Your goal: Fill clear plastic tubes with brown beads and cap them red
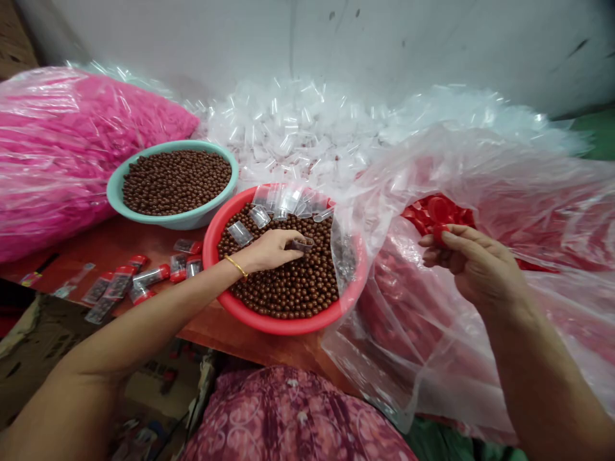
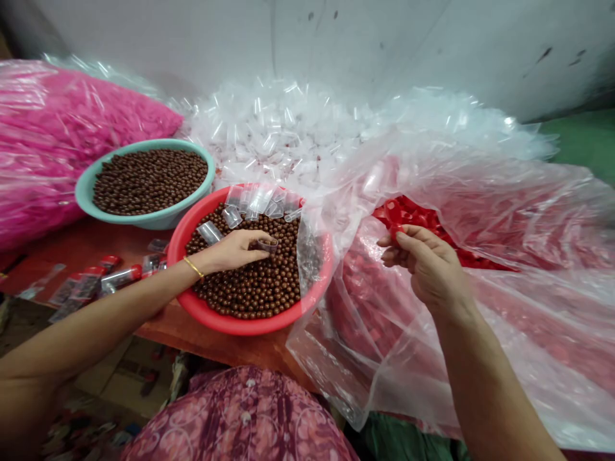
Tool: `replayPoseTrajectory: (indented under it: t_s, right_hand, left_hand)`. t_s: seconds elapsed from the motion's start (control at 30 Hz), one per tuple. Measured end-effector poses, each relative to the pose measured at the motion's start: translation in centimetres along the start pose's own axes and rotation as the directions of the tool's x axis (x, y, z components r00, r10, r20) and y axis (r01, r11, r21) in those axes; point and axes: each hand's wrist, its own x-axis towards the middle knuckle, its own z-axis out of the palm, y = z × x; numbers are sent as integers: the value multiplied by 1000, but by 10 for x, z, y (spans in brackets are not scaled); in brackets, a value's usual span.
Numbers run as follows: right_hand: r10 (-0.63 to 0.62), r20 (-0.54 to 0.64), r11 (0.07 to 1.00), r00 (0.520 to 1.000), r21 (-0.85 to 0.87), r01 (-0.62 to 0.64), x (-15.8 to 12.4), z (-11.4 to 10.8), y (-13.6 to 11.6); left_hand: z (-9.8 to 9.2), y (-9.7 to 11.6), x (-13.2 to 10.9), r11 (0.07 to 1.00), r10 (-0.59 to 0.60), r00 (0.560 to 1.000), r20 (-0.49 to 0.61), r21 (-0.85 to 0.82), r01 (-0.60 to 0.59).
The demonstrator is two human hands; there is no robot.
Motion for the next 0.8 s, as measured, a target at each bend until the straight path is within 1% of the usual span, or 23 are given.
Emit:
replayPoseTrajectory:
  t_s: [0.07, 0.13, 0.17, 0.23, 0.3, 0.33, 0.37, 0.43, 0.53, 0.6, 0.63, 0.67, 0.73, 0.77, 0.8]
  right_hand:
    - [37, 94, 998, 995, 38, -41, -6, 10, -2]
    - [39, 216, 997, 976, 56, -52, -13, 23, -2]
    - [33, 283, 997, 959, 58, -51, -16, 31, -1]
    - [16, 383, 998, 923, 56, -41, -22, 47, 1]
    - [8, 436, 997, 900, 67, -42, -28, 62, 3]
    - [8, 457, 996, 889, 74, -47, -30, 69, 4]
    - [10, 480, 995, 877, 80, -55, -32, 76, 4]
    - [21, 532, 993, 846, 87, -80, -35, 87, 5]
    - [26, 591, 987, 806, 113, -114, -37, 100, 7]
    - [28, 618, 983, 786, 123, -132, -38, 108, 8]
    - [28, 622, 986, 783, 112, -125, -38, 111, 9]
    - [18, 613, 991, 790, 95, -96, -38, 114, 10]
    - [-40, 588, 999, 808, 48, 15, -36, 119, 12]
    - [-77, 592, 997, 802, 22, 80, -35, 121, 13]
    - [-104, 618, 991, 779, -5, 136, -34, 122, 13]
  left_hand:
    - [-2, 0, -7, 984, -16, 1000, -21, -178, 12]
    - [-3, 4, -14, 948, -40, 999, -30, -317, 28]
    - [-2, 6, -17, 916, -47, 999, -27, -399, 32]
    - [-1, 11, -23, 819, -52, 999, -3, -572, 41]
    - [1, 15, -27, 719, -56, 998, 22, -693, 56]
    - [2, 16, -29, 685, -61, 998, 33, -725, 66]
    - [3, 17, -31, 665, -70, 997, 43, -743, 79]
    - [4, 18, -33, 653, -95, 994, 60, -749, 108]
    - [4, 18, -35, 667, -113, 990, 90, -731, 143]
    - [3, 17, -35, 684, -97, 989, 113, -714, 148]
    - [2, 16, -35, 690, -84, 988, 126, -708, 149]
    - [1, 16, -35, 695, -75, 987, 139, -703, 152]
    - [0, 15, -34, 701, -64, 984, 165, -694, 162]
    - [-1, 15, -34, 699, -59, 981, 184, -694, 172]
    - [-1, 15, -34, 691, -54, 977, 205, -699, 185]
